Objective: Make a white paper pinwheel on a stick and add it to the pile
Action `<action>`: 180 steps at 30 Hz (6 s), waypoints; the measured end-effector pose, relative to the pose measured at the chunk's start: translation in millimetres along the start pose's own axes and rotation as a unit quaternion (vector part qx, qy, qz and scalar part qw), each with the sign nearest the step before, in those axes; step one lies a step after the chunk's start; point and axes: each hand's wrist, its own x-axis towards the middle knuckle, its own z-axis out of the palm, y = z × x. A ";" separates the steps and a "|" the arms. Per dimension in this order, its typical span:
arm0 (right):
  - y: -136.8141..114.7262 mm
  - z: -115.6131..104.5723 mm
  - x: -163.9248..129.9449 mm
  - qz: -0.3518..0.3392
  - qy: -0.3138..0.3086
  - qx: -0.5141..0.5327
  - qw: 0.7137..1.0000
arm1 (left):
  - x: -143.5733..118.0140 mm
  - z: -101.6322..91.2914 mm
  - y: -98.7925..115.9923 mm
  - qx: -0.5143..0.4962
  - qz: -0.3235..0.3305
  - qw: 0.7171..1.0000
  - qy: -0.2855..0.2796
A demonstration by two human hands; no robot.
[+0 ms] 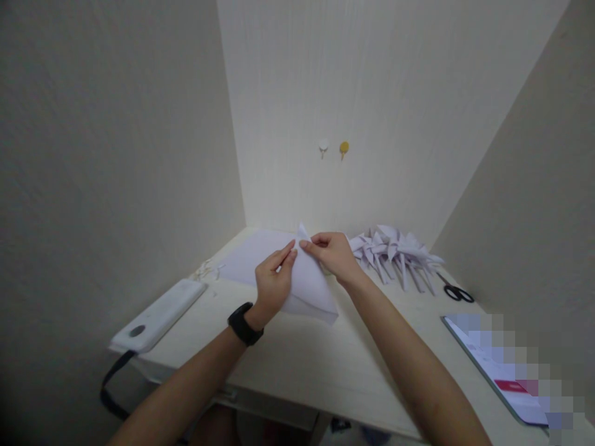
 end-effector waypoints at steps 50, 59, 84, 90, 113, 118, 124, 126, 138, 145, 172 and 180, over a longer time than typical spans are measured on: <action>-23.8 -8.9 -6.3 -0.065 0.074 0.072 0.993 | -6.9 -3.0 8.4 0.008 0.146 0.989 -0.012; -22.1 -8.7 -7.2 -0.106 0.083 0.060 0.989 | -7.2 -2.6 12.6 0.008 0.139 0.990 -0.012; -27.1 -13.6 -8.0 -0.072 0.084 0.067 0.992 | -7.3 -3.1 10.6 0.009 0.165 0.986 -0.009; -27.1 -14.3 -8.2 -0.077 0.085 0.060 0.992 | -6.9 -3.0 11.1 0.008 0.164 0.986 -0.008; -21.2 -10.1 -6.9 -0.118 0.116 0.070 0.984 | -7.1 -3.2 13.3 0.023 0.171 0.985 -0.010; -18.8 -8.3 -3.5 -0.075 0.125 0.099 0.984 | -10.4 -1.3 13.3 0.025 0.164 0.986 -0.024; -17.0 -9.0 -2.0 -0.050 0.121 0.098 0.987 | -9.7 -0.3 13.7 0.008 0.128 0.991 -0.027; -17.8 -10.1 -1.6 -0.008 0.071 0.076 0.995 | -8.2 -0.9 13.3 0.004 0.101 0.995 -0.025; -12.6 -11.2 4.0 0.058 0.056 0.078 0.994 | -9.1 1.3 8.5 -0.004 0.053 0.998 -0.043; -14.4 -13.1 5.1 0.048 0.088 0.079 0.992 | -9.6 0.3 8.6 -0.005 0.056 0.997 -0.046; -4.4 -15.2 11.9 0.086 0.091 0.136 0.983 | -10.9 1.8 7.2 -0.015 0.040 0.996 -0.078; -5.9 -17.2 9.6 0.084 0.068 0.110 0.988 | -8.5 4.0 2.5 -0.017 -0.013 0.998 -0.066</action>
